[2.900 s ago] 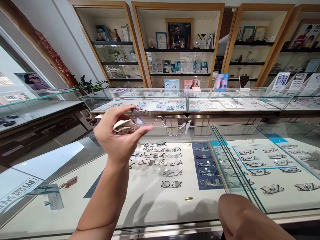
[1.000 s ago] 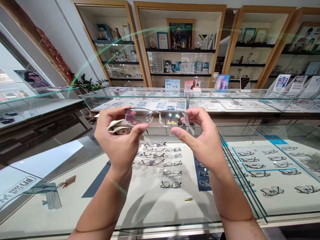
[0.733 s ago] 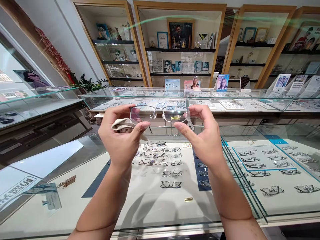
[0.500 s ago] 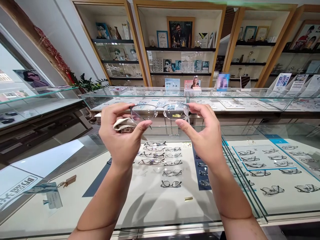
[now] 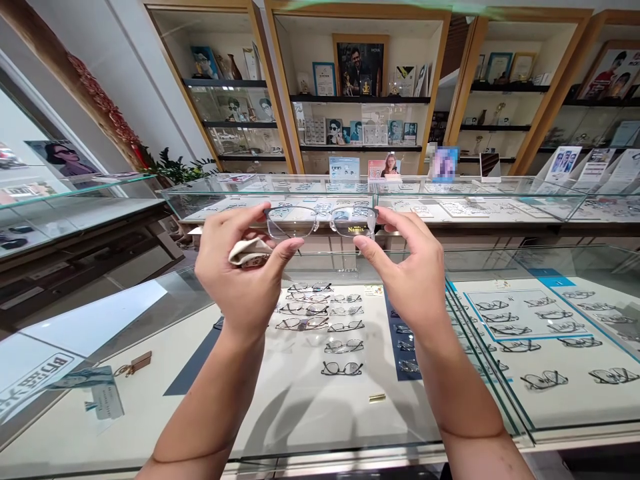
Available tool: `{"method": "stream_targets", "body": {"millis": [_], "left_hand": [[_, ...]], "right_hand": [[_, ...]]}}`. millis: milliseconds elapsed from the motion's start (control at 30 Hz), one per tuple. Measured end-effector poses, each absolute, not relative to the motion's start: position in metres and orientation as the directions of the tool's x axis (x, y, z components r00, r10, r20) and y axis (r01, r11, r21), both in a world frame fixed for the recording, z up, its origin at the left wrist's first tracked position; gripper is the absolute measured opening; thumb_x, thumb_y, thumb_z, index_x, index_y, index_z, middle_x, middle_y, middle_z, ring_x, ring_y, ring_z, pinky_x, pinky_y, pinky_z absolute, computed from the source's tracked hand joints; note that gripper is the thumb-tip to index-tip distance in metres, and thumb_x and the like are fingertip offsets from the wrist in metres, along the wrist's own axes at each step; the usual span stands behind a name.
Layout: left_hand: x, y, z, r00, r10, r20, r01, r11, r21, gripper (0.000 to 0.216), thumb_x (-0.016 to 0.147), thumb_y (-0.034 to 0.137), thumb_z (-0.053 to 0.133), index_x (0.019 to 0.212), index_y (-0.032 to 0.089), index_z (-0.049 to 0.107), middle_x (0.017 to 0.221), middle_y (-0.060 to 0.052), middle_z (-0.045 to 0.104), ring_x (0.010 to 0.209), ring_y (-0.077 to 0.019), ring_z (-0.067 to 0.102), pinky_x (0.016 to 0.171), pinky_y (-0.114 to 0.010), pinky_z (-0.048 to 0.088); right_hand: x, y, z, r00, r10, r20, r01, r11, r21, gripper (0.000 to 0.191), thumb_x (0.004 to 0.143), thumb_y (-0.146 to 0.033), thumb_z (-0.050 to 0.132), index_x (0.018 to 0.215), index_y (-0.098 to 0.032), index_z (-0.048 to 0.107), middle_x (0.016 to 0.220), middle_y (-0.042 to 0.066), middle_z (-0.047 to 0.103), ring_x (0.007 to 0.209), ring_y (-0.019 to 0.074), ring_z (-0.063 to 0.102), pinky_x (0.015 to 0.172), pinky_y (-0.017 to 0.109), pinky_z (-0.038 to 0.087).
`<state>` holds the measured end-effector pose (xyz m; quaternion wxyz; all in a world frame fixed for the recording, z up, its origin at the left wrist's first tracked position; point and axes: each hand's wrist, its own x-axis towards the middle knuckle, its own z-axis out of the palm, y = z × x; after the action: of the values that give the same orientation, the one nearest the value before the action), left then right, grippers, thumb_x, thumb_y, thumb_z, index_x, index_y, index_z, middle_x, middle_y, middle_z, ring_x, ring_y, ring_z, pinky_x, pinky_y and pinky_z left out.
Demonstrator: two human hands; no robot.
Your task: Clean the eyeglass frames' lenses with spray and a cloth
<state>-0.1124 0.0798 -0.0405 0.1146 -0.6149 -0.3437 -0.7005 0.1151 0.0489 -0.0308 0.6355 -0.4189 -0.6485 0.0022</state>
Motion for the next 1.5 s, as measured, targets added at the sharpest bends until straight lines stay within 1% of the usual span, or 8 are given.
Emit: {"method": "stream_targets", "body": {"millis": [200, 300, 467, 667, 833, 1100, 1333, 1500], "left_hand": [[-0.112, 0.078, -0.041, -0.216, 0.254, 0.943, 0.560, -0.759, 0.332, 0.051, 0.084, 0.046, 0.095, 0.129, 0.033, 0.077, 0.119, -0.008, 0.073, 0.107, -0.0266, 0.072, 0.089, -0.044, 0.065], [-0.112, 0.078, -0.041, -0.231, 0.285, 0.930, 0.536, -0.761, 0.366, 0.050, 0.084, 0.047, 0.095, 0.128, 0.032, 0.077, 0.120, -0.008, 0.074, 0.108, -0.0271, 0.072, 0.088, -0.043, 0.065], [-0.112, 0.080, -0.039, -0.252, 0.361, 0.898, 0.510, -0.739, 0.440, 0.048, 0.086, 0.051, 0.093, 0.126, 0.029, 0.077, 0.120, -0.008, 0.077, 0.105, -0.0249, 0.074, 0.087, -0.040, 0.064], [-0.111, 0.082, -0.038, -0.213, 0.400, 0.892, 0.519, -0.727, 0.450, 0.050, 0.088, 0.052, 0.091, 0.127, 0.026, 0.078, 0.123, -0.008, 0.079, 0.103, -0.0234, 0.076, 0.092, -0.038, 0.063], [-0.111, 0.082, -0.038, -0.212, 0.373, 0.903, 0.551, -0.718, 0.425, 0.049, 0.088, 0.053, 0.090, 0.127, 0.026, 0.076, 0.120, -0.008, 0.078, 0.106, -0.0240, 0.076, 0.086, -0.036, 0.064], [-0.112, 0.079, -0.038, -0.223, 0.262, 0.939, 0.587, -0.733, 0.343, 0.046, 0.085, 0.050, 0.094, 0.123, 0.031, 0.076, 0.114, -0.007, 0.074, 0.108, -0.0257, 0.074, 0.085, -0.040, 0.064], [-0.107, 0.077, -0.040, -0.225, 0.242, 0.944, 0.592, -0.735, 0.330, 0.045, 0.085, 0.048, 0.094, 0.121, 0.028, 0.076, 0.115, -0.009, 0.074, 0.112, -0.0283, 0.072, 0.087, -0.042, 0.065], [-0.107, 0.078, -0.042, -0.215, 0.257, 0.942, 0.585, -0.739, 0.335, 0.046, 0.086, 0.048, 0.093, 0.123, 0.027, 0.075, 0.116, -0.010, 0.073, 0.114, -0.0287, 0.070, 0.090, -0.044, 0.064]], "right_hand": [[0.114, 0.048, -0.032, 0.161, 0.550, 0.820, 0.540, 0.646, -0.539, 0.041, 0.094, -0.051, 0.084, 0.129, -0.031, 0.081, 0.121, 0.007, 0.081, 0.110, 0.0293, 0.075, 0.106, 0.057, 0.061], [0.113, 0.047, -0.031, 0.163, 0.545, 0.822, 0.544, 0.645, -0.536, 0.040, 0.094, -0.051, 0.083, 0.129, -0.031, 0.081, 0.121, 0.007, 0.081, 0.111, 0.0296, 0.075, 0.106, 0.057, 0.062], [0.108, 0.044, -0.030, 0.192, 0.473, 0.860, 0.569, 0.660, -0.490, 0.038, 0.096, -0.050, 0.081, 0.130, -0.032, 0.080, 0.121, 0.008, 0.080, 0.112, 0.0308, 0.074, 0.107, 0.058, 0.062], [0.103, 0.040, -0.030, 0.231, 0.416, 0.879, 0.594, 0.656, -0.466, 0.040, 0.098, -0.048, 0.078, 0.135, -0.033, 0.077, 0.130, 0.009, 0.078, 0.118, 0.0331, 0.072, 0.108, 0.059, 0.061], [0.104, 0.041, -0.029, 0.218, 0.431, 0.875, 0.605, 0.644, -0.468, 0.039, 0.099, -0.047, 0.076, 0.135, -0.033, 0.076, 0.129, 0.008, 0.078, 0.118, 0.0330, 0.072, 0.107, 0.059, 0.061], [0.110, 0.047, -0.031, 0.154, 0.506, 0.849, 0.586, 0.645, -0.491, 0.036, 0.098, -0.049, 0.078, 0.128, -0.030, 0.079, 0.119, 0.008, 0.080, 0.108, 0.0293, 0.074, 0.103, 0.054, 0.062], [0.115, 0.051, -0.033, 0.118, 0.559, 0.821, 0.588, 0.627, -0.511, 0.036, 0.098, -0.050, 0.077, 0.128, -0.030, 0.080, 0.121, 0.008, 0.080, 0.109, 0.0299, 0.074, 0.105, 0.056, 0.060], [0.117, 0.052, -0.033, 0.092, 0.587, 0.804, 0.583, 0.623, -0.522, 0.033, 0.098, -0.047, 0.077, 0.124, -0.029, 0.081, 0.118, 0.008, 0.080, 0.109, 0.0296, 0.074, 0.104, 0.054, 0.059]]}}
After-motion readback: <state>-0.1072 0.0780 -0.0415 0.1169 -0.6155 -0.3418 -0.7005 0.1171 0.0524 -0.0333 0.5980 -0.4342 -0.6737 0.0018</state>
